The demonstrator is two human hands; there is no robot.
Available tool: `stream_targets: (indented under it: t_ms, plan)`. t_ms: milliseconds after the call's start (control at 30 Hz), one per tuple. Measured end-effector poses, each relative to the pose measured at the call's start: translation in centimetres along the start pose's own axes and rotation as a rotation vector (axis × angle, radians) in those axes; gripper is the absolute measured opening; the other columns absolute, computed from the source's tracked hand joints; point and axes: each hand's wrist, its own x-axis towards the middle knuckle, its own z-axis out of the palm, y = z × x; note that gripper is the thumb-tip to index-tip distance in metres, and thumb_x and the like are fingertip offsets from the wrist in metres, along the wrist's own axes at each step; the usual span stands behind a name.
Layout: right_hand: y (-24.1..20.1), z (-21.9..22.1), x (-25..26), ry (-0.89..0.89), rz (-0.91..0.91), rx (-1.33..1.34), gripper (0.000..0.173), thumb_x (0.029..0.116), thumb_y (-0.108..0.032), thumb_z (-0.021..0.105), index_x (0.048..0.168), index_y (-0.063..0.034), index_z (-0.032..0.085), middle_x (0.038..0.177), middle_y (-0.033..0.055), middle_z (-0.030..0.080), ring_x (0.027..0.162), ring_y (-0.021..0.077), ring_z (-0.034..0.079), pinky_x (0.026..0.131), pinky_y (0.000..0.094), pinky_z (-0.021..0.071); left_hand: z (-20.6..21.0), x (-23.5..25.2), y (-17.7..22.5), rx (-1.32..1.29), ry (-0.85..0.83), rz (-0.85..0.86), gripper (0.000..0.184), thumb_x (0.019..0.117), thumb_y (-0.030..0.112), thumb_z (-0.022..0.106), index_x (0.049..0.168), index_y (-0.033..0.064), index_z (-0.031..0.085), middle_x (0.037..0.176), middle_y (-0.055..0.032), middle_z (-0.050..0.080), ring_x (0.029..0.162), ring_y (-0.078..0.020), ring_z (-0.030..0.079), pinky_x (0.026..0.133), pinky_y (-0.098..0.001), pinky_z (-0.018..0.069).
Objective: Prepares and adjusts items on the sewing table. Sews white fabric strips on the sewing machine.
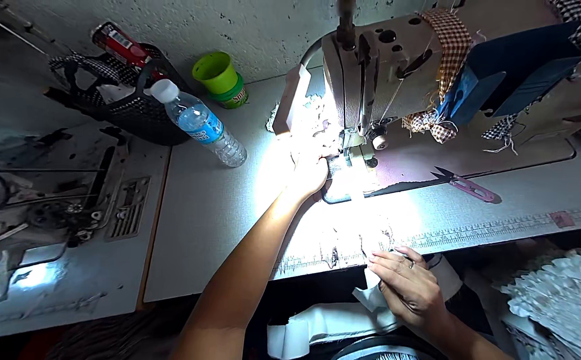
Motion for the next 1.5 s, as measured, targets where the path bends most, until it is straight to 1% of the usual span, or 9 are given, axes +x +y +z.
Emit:
stream_targets:
  t_ms: [633,800,933,1033,1167,1267,1333,1433,1500]
  plan:
    - [3.2,3.5,9.1,-0.050,0.085,-0.216,0.023,0.0944,-0.011,0.058,0.093,-0.0036,0.079,0.103,0.0100,0.077,0.106,0.0243,0.071,0.109,0.0419,0.0476,0.8,0.4,-1.1,0.067,-0.027,-0.020,0.037,0.0917,-0.001,0.044,0.111,0.0028,0.076,0.134,-0.0150,0.063,0.135,-0.0330,0.048,0.114,-0.0576,0.0274]
    - [3.7,4.2,10.7,-0.040,0.067,-0.238,0.019,0.0943,-0.009,0.060,0.093,-0.0036,0.078,0.102,0.0106,0.076,0.109,0.0268,0.069,0.107,0.0407,0.0480,-0.4,0.0,1.4,0.082,-0.035,-0.057,0.035,0.0937,-0.004,0.043,0.107,-0.0027,0.075,0.123,-0.0205,0.065,0.124,-0.0319,0.055,0.109,-0.0496,0.0365]
    - [3.2,3.7,9.5,-0.102,0.116,-0.242,0.025,0.0962,-0.010,0.056,0.108,-0.0037,0.078,0.116,0.0106,0.075,0.119,0.0268,0.067,0.111,0.0426,0.0474,-0.7,-0.3,1.9,0.110,-0.105,-0.125,0.041,0.0935,-0.001,0.041,0.119,0.0000,0.073,0.136,-0.0206,0.060,0.135,-0.0360,0.048,0.113,-0.0600,0.0269]
    - [1.3,1.1,5.9,-0.053,0.131,-0.209,0.032,0.0960,-0.012,0.052,0.116,-0.0049,0.076,0.119,0.0098,0.075,0.115,0.0244,0.069,0.103,0.0433,0.0534,-0.6,-2.5,3.2,0.063,-0.099,-0.196,0.045,0.1007,0.005,0.043,0.143,0.0012,0.057,0.152,-0.0186,0.050,0.142,-0.0318,0.046,0.116,-0.0509,0.0355]
    - [-2.2,-1.3,-0.6,0.084,0.388,0.006,0.023,0.0958,-0.023,0.061,0.097,-0.0059,0.076,0.085,0.0011,0.073,0.079,0.0036,0.067,0.074,0.0185,0.0559,0.7,-10.9,9.4,0.048,0.127,-0.329,0.053,0.0943,0.028,0.066,0.140,0.0031,0.055,0.116,-0.0101,0.071,0.098,-0.0174,0.070,0.083,-0.0403,0.0594]
    - [-2.2,-0.7,-2.3,-0.199,0.806,0.272,0.055,0.0864,-0.045,0.075,0.121,-0.0032,0.071,0.115,0.0100,0.073,0.107,0.0179,0.069,0.092,0.0390,0.0574,4.0,-17.0,12.2,0.037,0.249,-0.261,0.049,0.0819,0.031,0.079,0.111,-0.0057,0.067,0.094,-0.0080,0.072,0.087,-0.0119,0.069,0.081,-0.0281,0.0583]
    - [-1.0,0.5,-2.8,-0.193,0.871,0.541,0.052,0.0838,-0.036,0.081,0.123,-0.0034,0.071,0.124,0.0072,0.070,0.120,0.0108,0.064,0.104,0.0303,0.0530,6.0,-19.0,12.6,0.062,0.364,-0.184,0.040,0.0817,0.019,0.077,0.107,-0.0097,0.066,0.089,-0.0107,0.071,0.085,-0.0135,0.070,0.082,-0.0261,0.0589]
    - [-1.2,0.7,-3.2,-0.108,0.777,0.766,0.008,0.0894,-0.014,0.075,0.087,-0.0063,0.076,0.090,-0.0027,0.073,0.089,0.0007,0.067,0.083,0.0196,0.0558,7.1,-20.3,13.9,0.024,0.411,-0.195,0.041,0.0813,0.009,0.072,0.115,-0.0117,0.062,0.086,-0.0075,0.072,0.083,-0.0116,0.070,0.079,-0.0256,0.0585]
    - [-2.7,-0.6,-3.2,-0.136,0.766,0.826,0.010,0.0926,-0.011,0.070,0.085,-0.0065,0.074,0.083,-0.0042,0.071,0.080,-0.0004,0.066,0.075,0.0178,0.0558,7.1,-21.0,14.6,-0.159,0.400,-0.250,0.047,0.0829,0.005,0.070,0.123,-0.0142,0.055,0.087,-0.0062,0.071,0.082,-0.0092,0.070,0.078,-0.0239,0.0596]
